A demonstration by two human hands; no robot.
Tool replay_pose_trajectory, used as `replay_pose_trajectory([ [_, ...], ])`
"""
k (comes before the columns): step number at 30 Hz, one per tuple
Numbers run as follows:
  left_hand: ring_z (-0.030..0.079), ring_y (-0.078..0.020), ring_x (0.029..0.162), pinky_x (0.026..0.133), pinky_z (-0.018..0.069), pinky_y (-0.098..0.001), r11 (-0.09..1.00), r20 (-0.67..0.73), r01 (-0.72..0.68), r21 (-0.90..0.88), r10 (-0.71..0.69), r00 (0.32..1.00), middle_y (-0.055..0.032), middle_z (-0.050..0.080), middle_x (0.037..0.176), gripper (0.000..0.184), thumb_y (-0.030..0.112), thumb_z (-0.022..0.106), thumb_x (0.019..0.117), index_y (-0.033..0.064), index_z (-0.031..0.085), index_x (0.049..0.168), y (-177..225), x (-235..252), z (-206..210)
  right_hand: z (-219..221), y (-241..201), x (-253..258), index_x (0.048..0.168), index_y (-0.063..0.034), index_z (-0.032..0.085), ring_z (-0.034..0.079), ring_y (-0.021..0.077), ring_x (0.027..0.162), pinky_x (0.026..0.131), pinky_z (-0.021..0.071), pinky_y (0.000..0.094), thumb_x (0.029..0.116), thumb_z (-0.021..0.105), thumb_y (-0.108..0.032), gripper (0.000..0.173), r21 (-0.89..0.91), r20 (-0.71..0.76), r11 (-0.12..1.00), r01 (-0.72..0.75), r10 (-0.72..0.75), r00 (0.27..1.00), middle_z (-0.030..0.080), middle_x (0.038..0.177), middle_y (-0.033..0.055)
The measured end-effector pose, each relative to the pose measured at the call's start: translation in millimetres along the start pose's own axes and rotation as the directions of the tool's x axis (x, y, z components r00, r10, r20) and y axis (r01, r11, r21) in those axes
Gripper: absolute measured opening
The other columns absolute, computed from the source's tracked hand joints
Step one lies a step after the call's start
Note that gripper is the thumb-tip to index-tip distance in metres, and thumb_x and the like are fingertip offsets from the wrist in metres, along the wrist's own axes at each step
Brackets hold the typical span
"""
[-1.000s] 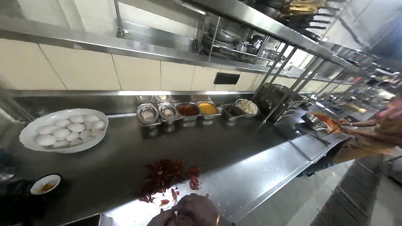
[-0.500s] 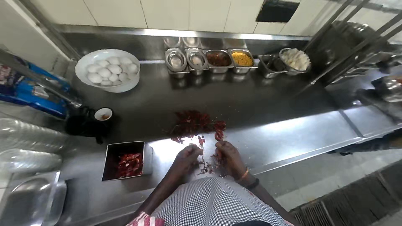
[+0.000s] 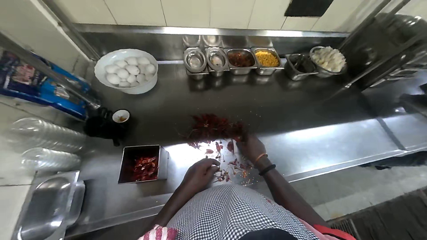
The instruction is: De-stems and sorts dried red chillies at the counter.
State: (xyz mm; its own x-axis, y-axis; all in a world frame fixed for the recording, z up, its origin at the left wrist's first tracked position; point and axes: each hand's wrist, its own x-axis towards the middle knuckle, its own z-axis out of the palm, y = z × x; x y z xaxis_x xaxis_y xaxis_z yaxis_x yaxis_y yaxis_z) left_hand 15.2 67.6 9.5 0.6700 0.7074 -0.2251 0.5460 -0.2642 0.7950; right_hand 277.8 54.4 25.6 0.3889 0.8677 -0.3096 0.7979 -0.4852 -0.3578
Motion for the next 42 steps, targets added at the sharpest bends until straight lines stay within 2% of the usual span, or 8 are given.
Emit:
replay_pose_trajectory([
  [7,0.069,-0.0252,0.098,0.085,0.0581,-0.0434,0.914,-0.320,-0.257,0.313,0.356,0.878,-0.0088,0.071,0.106,0.026,0.018,0.053,0.1026,0.0129,0.073,0.119,13.6,5.5,-2.1,-20.4,-11.7,-77.4,0.116,-0.0064,0.065,0.068,0.0325,0.085,0.072,0.0561,0.0525,0.1020,0.064,-0.024,0.023,0.131,-0.065,0.964,0.234,-0.227,0.972,0.067,0.103,0.0168],
  [15,0.066,-0.0251,0.106,0.090,0.0547,-0.0445,0.814,0.282,-0.328,0.480,0.211,0.936,-0.0075,0.068,0.109,0.034,0.037,0.048,0.1081,0.0114,0.069,0.111,34.4,36.7,-13.0,1.6,-4.2,-66.5,0.113,-0.0208,0.073,0.070,0.0204,0.088,0.074,0.0601,0.0444,0.0997,0.062,-0.036,0.023,-0.102,0.111,0.900,0.424,-0.414,0.904,0.069,0.104,0.0032],
  [27,0.068,-0.0180,0.095,0.087,0.0558,-0.0428,0.922,0.388,-0.266,0.281,0.144,0.910,-0.0034,0.069,0.099,0.036,0.041,0.048,0.1077,0.0129,0.071,0.106,17.9,19.3,-25.0,21.0,-3.4,-68.0,0.117,-0.0216,0.075,0.069,0.0247,0.095,0.076,0.0588,0.0451,0.1034,0.058,-0.036,0.026,-0.074,0.245,0.782,0.619,-0.588,0.771,0.069,0.105,0.0067],
  [32,0.064,-0.0112,0.087,0.084,0.0536,-0.0315,0.962,0.204,-0.163,-0.221,0.209,0.956,-0.0030,0.067,0.094,0.028,0.025,0.051,0.1085,0.0065,0.071,0.104,7.5,21.9,-16.8,28.3,-2.0,-67.9,0.113,-0.0104,0.075,0.072,0.0232,0.092,0.079,0.0601,0.0467,0.1024,0.060,-0.028,0.026,0.185,0.027,0.738,0.649,-0.664,0.748,0.073,0.104,0.0084],
  [35,0.055,-0.0044,0.066,0.061,0.0483,-0.0196,0.709,0.087,0.060,-0.702,0.001,0.996,0.0016,0.060,0.079,0.024,0.021,0.046,0.1092,0.0081,0.064,0.101,8.8,20.7,2.3,40.7,-2.9,-67.0,0.114,-0.0025,0.071,0.068,0.0139,0.090,0.086,0.0563,0.0354,0.1064,0.054,-0.024,0.028,0.606,0.011,0.659,0.446,-0.567,0.823,0.071,0.101,0.0080],
  [37,0.048,-0.0041,0.058,0.052,0.0426,-0.0178,0.531,0.037,0.082,-0.844,-0.094,0.995,0.0027,0.054,0.073,0.025,0.025,0.044,0.1096,0.0107,0.062,0.099,8.5,23.7,9.0,42.5,-3.8,-69.6,0.114,-0.0018,0.069,0.067,0.0091,0.079,0.075,0.0586,0.0285,0.1079,0.052,-0.023,0.028,0.774,0.106,0.592,0.223,-0.469,0.877,0.070,0.093,0.0052],
  [40,0.063,-0.0105,0.075,0.072,0.0551,-0.0314,0.903,-0.100,0.021,-0.429,-0.071,0.993,-0.0027,0.068,0.091,0.019,0.024,0.058,0.1055,0.0103,0.069,0.113,4.7,24.1,-10.5,43.2,6.7,-65.6,0.116,-0.0041,0.069,0.065,0.0109,0.077,0.071,0.0567,0.0310,0.1068,0.053,-0.022,0.026,0.783,0.119,0.614,0.098,-0.303,0.946,0.070,0.094,0.0052],
  [42,0.063,-0.0171,0.076,0.074,0.0550,-0.0444,0.994,-0.106,0.034,-0.102,-0.045,0.993,-0.0037,0.068,0.096,0.027,0.031,0.065,0.1016,0.0180,0.068,0.125,2.3,21.6,-21.7,33.0,8.2,-60.2,0.117,-0.0040,0.067,0.065,0.0162,0.076,0.069,0.0568,0.0368,0.1041,0.054,-0.013,0.020,0.696,0.087,0.713,0.086,-0.202,0.975,0.069,0.094,0.0088],
])
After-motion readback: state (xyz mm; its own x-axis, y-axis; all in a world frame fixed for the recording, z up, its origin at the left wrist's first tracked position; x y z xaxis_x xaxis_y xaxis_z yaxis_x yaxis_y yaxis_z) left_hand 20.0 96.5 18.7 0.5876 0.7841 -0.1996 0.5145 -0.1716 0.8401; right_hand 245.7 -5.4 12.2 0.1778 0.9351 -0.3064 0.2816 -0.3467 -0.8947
